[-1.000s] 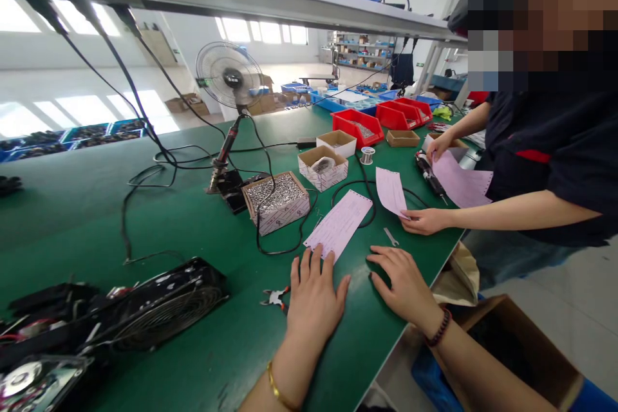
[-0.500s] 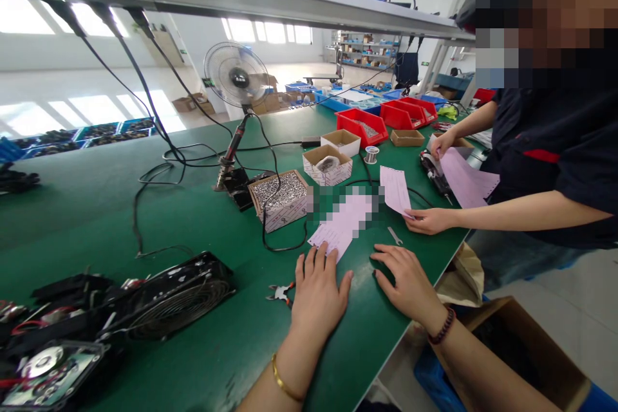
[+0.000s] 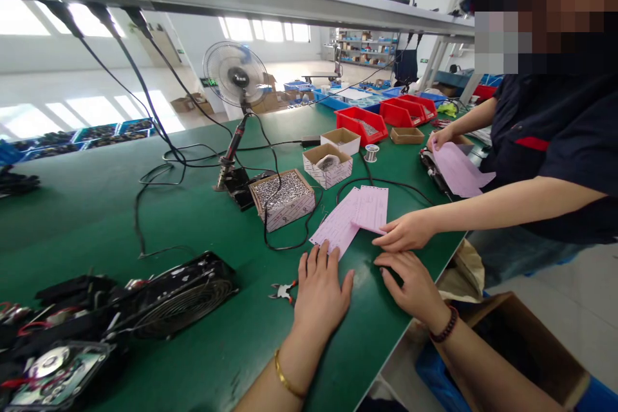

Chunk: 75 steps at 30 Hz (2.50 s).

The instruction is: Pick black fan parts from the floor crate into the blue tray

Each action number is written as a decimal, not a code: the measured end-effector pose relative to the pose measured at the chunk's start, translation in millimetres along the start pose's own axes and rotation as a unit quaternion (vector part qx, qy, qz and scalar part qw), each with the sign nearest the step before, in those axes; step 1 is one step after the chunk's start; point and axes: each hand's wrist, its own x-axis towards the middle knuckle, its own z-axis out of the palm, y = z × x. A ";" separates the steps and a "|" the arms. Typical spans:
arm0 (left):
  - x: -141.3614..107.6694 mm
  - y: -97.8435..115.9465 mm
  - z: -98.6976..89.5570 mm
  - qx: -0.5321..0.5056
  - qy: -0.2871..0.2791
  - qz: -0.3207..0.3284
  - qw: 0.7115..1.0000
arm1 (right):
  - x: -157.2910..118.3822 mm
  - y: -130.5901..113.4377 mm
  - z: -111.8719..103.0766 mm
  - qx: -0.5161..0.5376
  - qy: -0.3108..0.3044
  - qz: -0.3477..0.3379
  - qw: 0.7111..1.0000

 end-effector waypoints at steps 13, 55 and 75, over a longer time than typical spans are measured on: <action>1.4 2.6 -3.7 -0.016 0.008 -0.002 1.000 | 11.8 -0.2 -2.1 -0.114 -0.106 0.015 0.988; 3.1 1.4 -5.3 -0.010 -0.025 -0.021 0.999 | 2.5 21.7 -7.5 -0.181 0.000 0.106 0.978; 4.6 3.9 -9.0 -0.020 -0.040 -0.030 0.999 | 3.8 19.1 -8.7 -0.182 0.011 0.103 0.978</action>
